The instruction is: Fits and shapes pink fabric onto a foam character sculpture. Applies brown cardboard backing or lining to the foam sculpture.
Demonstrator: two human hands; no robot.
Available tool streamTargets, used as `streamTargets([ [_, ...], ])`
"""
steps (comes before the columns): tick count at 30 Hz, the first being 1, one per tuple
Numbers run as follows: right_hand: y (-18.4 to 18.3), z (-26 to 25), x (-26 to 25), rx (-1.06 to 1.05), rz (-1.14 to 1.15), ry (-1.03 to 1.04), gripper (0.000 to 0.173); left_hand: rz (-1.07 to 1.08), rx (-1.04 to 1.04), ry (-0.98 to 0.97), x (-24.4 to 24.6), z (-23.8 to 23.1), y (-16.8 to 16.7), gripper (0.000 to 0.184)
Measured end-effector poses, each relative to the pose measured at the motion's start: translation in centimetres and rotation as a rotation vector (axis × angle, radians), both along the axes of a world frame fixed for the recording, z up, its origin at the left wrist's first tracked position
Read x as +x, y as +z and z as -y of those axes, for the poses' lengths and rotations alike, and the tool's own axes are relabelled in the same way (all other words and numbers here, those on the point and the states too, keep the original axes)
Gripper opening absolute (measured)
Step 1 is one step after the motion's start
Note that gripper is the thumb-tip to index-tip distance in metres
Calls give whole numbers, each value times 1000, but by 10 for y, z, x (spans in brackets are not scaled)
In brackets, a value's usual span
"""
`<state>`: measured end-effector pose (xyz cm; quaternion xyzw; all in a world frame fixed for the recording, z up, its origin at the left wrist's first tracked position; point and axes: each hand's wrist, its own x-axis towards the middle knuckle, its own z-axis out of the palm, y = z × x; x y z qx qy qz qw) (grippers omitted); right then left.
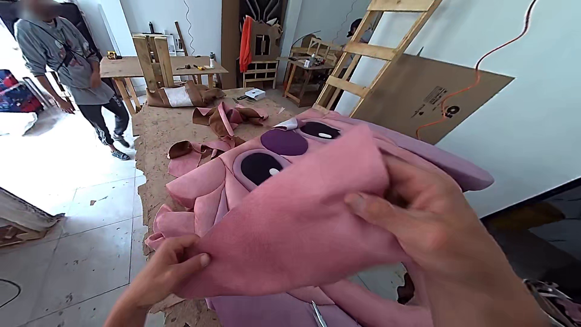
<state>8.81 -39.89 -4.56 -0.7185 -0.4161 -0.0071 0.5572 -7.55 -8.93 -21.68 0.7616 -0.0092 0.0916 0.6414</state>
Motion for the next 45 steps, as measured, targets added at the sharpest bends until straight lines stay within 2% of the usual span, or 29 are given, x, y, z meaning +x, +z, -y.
streamTargets([
  [4, -80, 18, -6, 126, -335, -142, 26, -118, 53, 61, -11, -42, 19, 18],
  [6, -138, 5, 7, 85, -523, -199, 20, -222, 259, 121, 1, -59, 9, 14],
  [7, -169, -1, 17, -10, -597, -223, 17, -278, 428, 178, 8, -64, -1, 17],
  [9, -225, -9, 38, -315, -635, -293, 20, -346, 652, 336, 26, -49, -16, 40],
  [11, -254, -18, 51, -506, -611, -394, 22, -315, 596, 464, 55, 9, -13, 47],
  [13, -262, -27, 56, -575, -539, -476, 26, -239, 538, 398, 94, 93, -11, 47],
  [14, -263, -28, 57, -573, -498, -478, 27, -182, 554, 327, 115, 131, -21, 49],
  [15, -266, -27, 57, -554, -453, -457, 27, -113, 616, 283, 135, 159, -42, 53],
  [17, -270, -26, 58, -524, -422, -450, 24, -53, 773, 280, 154, 181, -96, 65],
  [18, -272, -26, 59, -540, -421, -474, 26, -71, 867, 288, 147, 179, -112, 68],
  [21, -273, -28, 62, -548, -496, -509, 34, -245, 1035, 320, 99, 138, -117, 63],
  [26, -274, -25, 62, -539, -564, -506, 33, -399, 888, 569, 25, 71, -136, 66],
  [30, -275, -25, 64, -537, -572, -536, 30, -531, 915, 628, -21, 49, -153, 69],
  [32, -267, -22, 60, -602, -418, -601, 24, -506, 907, 670, -34, 47, -153, 70],
  [34, -243, -30, 46, -617, -208, -594, 35, -373, 818, 767, -30, 56, -140, 68],
  [36, -222, -63, 10, -610, 20, -415, 45, -251, 731, 783, -19, 75, -134, 65],
  [37, -220, -88, -16, -576, 124, -296, 45, -222, 713, 744, -16, 85, -139, 65],
  [39, -237, -143, -63, -513, 251, -24, 42, -258, 721, 600, -20, 100, -156, 65],
  [41, -264, -173, -85, -674, 289, 160, 55, -308, 726, 506, -27, 102, -169, 62],
  [43, -280, -168, -76, -793, 281, 140, 60, -204, 713, 532, -23, 95, -175, 71],
  [45, -287, -136, -46, -808, 378, 19, 56, -129, 606, 603, -15, 93, -175, 74],
])
